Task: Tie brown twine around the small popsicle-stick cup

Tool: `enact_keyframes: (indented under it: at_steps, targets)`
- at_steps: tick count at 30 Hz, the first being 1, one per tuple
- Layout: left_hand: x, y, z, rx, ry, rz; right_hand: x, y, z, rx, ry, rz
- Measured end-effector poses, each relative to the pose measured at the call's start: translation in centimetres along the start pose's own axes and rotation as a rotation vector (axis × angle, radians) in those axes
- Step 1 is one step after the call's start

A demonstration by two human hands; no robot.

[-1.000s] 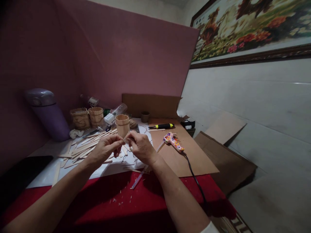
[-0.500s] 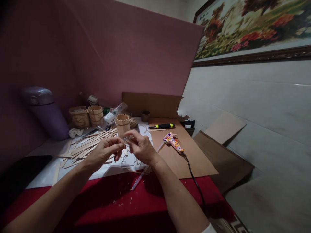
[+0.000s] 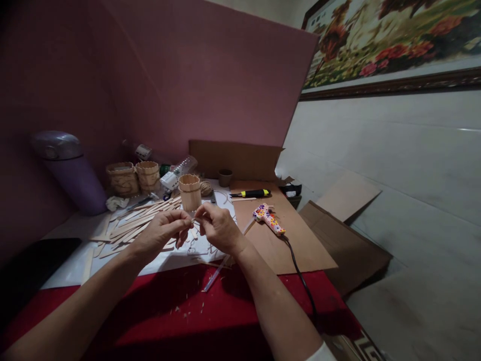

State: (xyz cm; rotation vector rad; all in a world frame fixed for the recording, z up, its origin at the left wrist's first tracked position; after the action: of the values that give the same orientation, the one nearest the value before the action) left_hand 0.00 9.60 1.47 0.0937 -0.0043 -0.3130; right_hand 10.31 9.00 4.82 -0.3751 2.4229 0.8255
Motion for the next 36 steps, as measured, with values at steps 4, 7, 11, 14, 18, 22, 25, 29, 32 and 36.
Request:
enact_keyframes:
  at_steps: [4, 7, 11, 14, 18, 22, 25, 29, 32, 36]
  targets:
    - [0.04, 0.07, -0.07, 0.002, 0.016, -0.006, 0.07, -0.04, -0.01, -0.002, 0.021, -0.011]
    - [0.04, 0.13, -0.10, 0.005, 0.016, -0.006, 0.25, -0.04, -0.41, -0.039, -0.029, -0.036]
    - [0.03, 0.13, -0.22, -0.009, 0.021, -0.003, 0.32, -0.09, -0.33, -0.041, -0.033, -0.045]
    - [0.01, 0.16, -0.31, -0.021, 0.010, 0.005, 0.25, -0.11, 0.04, -0.014, 0.009, -0.044]
    - [-0.17, 0.21, -0.30, -0.020, 0.009, 0.025, 0.32, -0.04, -0.21, -0.042, 0.014, -0.067]
    - [-0.37, 0.15, -0.44, -0.027, -0.002, 0.033, 0.25, 0.05, -0.12, -0.030, 0.006, -0.047]
    - [-0.41, 0.10, -0.63, -0.033, -0.018, 0.032, 0.23, 0.03, 0.27, -0.001, 0.041, -0.023]
    - [-0.31, 0.23, -0.82, -0.031, -0.042, 0.021, 0.28, -0.09, 0.43, -0.008, 0.085, -0.020]
    - [-0.39, 0.42, -1.01, -0.039, -0.054, 0.029, 0.35, -0.14, 0.30, -0.035, 0.090, -0.039]
    - [-0.55, 0.46, -0.99, -0.035, -0.055, 0.041, 0.52, -0.15, -0.06, -0.080, 0.086, -0.070]
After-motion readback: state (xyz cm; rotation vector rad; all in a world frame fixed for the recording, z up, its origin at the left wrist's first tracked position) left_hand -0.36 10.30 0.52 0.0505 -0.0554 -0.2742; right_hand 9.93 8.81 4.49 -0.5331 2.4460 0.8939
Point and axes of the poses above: each hand's wrist, its own y-axis towards the middle knuckle, its own x-axis out of the palm, z = x × y, the point moved 9 cm from there along y, towards the middle knuckle, and after that the axes turned 3 degrees about -y, right-handed, at the moved point
